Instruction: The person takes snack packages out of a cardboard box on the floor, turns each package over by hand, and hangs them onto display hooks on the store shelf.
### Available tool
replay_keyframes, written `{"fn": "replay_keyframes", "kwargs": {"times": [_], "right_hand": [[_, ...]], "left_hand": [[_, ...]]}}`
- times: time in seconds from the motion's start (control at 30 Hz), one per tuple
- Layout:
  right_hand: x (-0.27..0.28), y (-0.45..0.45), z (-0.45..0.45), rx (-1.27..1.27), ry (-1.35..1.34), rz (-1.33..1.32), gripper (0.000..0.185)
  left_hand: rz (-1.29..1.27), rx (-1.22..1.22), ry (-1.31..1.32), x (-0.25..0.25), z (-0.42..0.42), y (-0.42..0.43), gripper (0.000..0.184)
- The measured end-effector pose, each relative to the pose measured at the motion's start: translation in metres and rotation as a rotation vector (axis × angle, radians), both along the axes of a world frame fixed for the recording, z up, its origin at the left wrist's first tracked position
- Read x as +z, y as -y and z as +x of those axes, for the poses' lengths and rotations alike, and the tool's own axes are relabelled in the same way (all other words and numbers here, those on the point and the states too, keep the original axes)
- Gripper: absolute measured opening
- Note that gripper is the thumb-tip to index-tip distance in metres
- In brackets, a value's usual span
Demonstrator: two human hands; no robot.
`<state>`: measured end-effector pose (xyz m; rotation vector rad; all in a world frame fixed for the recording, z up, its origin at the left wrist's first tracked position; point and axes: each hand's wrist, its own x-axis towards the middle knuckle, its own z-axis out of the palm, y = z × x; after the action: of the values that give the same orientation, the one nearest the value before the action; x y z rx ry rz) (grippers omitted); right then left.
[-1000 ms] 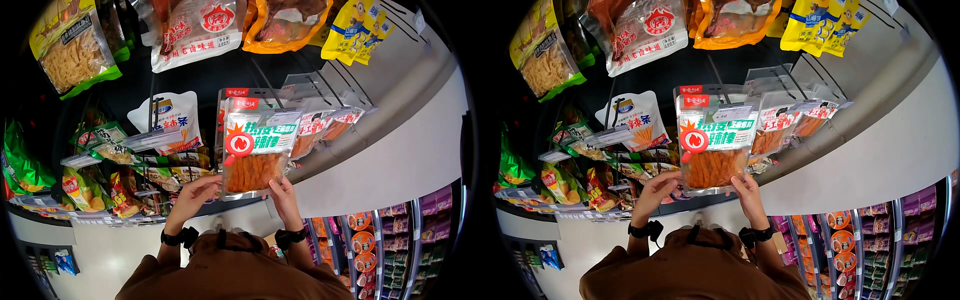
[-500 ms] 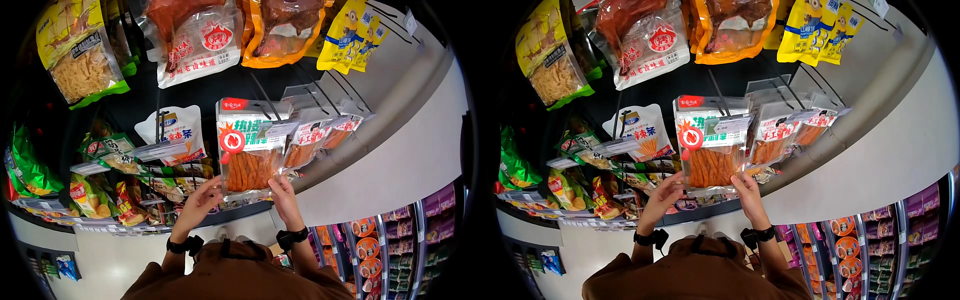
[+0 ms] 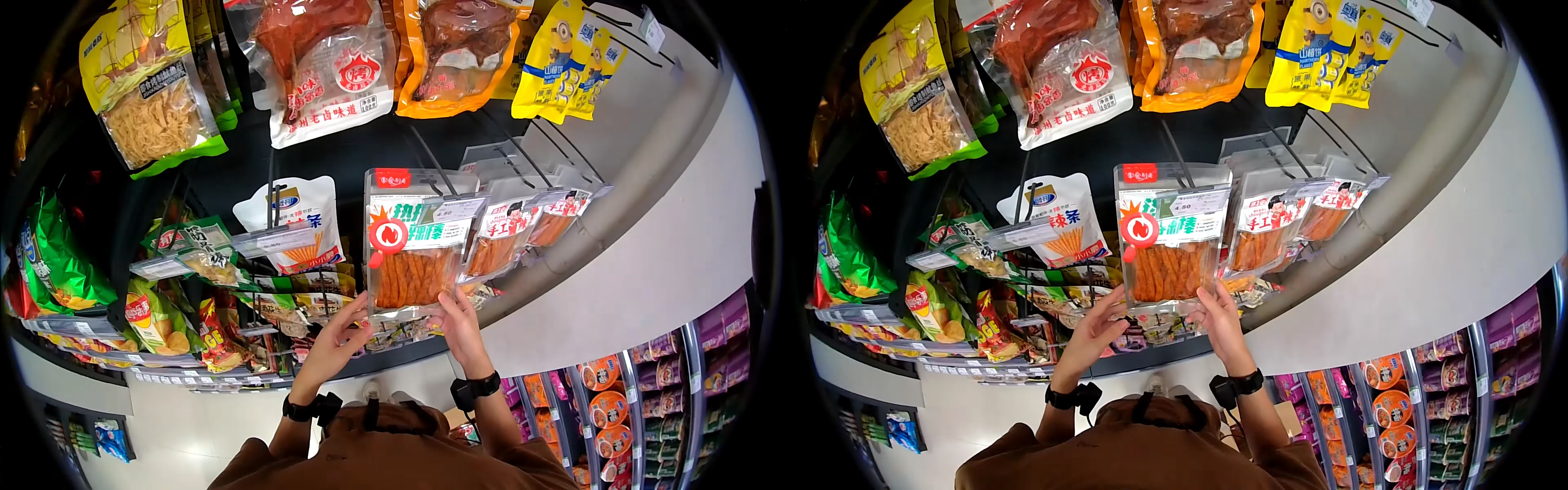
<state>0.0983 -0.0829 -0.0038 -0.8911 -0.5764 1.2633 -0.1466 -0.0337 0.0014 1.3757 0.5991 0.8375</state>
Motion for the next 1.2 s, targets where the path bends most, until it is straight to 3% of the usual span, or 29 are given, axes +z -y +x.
{"fn": "replay_keyframes", "kwargs": {"times": [0.23, 0.43, 0.53, 0.63, 0.9, 1.2], "right_hand": [[-0.018, 0.024, -0.005, 0.022, -0.181, 0.055, 0.055], [-0.017, 0.053, -0.001, 0.070, -0.134, 0.096, 0.049], [-0.021, 0.078, -0.001, 0.224, -0.125, 0.010, 0.031], [-0.024, 0.112, 0.001, 0.347, -0.065, -0.012, 0.024], [-0.035, 0.209, 0.010, 0.489, 0.120, -0.053, 0.022], [-0.060, 0.330, 0.008, 0.631, 0.366, -0.139, 0.019]], "left_hand": [[0.051, 0.004, -0.066, -0.005, -0.008, 0.016, 0.052], [0.033, -0.049, -0.061, -0.004, 0.003, 0.043, 0.043], [0.018, -0.095, -0.079, -0.001, 0.010, 0.063, 0.036], [0.008, -0.120, -0.075, -0.008, 0.021, 0.089, 0.029], [-0.022, -0.323, -0.194, -0.017, 0.047, 0.186, 0.023], [0.115, -0.524, -0.400, -0.025, 0.031, 0.275, 0.027]]}}
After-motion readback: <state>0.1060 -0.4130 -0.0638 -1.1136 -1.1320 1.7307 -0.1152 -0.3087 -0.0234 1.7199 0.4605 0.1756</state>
